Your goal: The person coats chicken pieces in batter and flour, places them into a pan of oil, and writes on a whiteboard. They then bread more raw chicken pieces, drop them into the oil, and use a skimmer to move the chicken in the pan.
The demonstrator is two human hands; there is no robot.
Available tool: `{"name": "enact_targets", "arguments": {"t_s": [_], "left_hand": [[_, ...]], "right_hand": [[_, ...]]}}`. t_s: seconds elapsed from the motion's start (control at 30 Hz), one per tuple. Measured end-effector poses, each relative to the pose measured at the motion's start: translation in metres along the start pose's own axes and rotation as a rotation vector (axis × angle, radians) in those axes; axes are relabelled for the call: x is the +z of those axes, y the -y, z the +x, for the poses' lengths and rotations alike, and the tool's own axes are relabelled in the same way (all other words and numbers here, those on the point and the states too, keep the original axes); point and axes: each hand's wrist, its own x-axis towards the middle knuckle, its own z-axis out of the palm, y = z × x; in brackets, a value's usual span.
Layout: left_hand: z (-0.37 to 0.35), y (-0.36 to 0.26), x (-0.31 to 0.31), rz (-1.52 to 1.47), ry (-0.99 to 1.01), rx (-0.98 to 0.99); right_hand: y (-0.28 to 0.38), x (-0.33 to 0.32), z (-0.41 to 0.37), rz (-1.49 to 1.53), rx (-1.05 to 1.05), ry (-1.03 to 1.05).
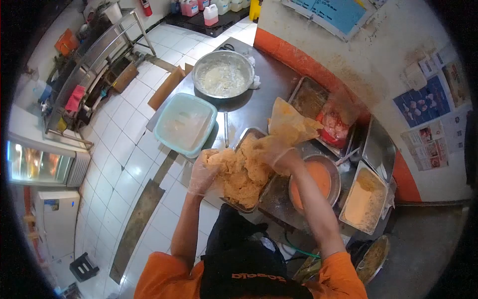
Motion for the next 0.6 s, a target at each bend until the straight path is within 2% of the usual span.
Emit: {"name": "enact_targets", "arguments": {"t_s": [0.07,0.17,0.27,0.37,0.5,0.53,0.57,0.6], "left_hand": [[0.0,0.005,-0.002,-0.035,-0.015,0.007],[0.005,0.017,-0.007,-0.144,0.018,0.084],[0.008,0.023,-0.016,-0.247,0.068,0.131],[-0.003,-0.009,-0.015,-0.19,0.056,0.051],[0.004,-0.001,-0.022,-0.171,0.105,0.136],[0.002,-0.007,-0.021,-0.13,0.084,0.124],[0.0,-0.015,-0.017,-0.09,0.073,0.115],[-0.007,-0.027,-0.012,-0.006,0.066,0.185]], "right_hand": [[0.031,0.0,0.008,-0.308,0.229,0.336],[-0.005,0.046,0.012,-0.345,0.115,0.217],[-0.023,0.055,0.015,-0.212,0.122,0.241],[-0.022,0.048,0.01,-0.165,0.139,0.28],[-0.008,0.04,0.004,-0.22,0.096,0.338],[-0.012,0.043,0.002,-0.211,0.085,0.321],[-0.021,0.051,-0.003,-0.129,0.086,0.221],[-0.03,0.057,-0.005,-0.076,0.047,0.211]]}}
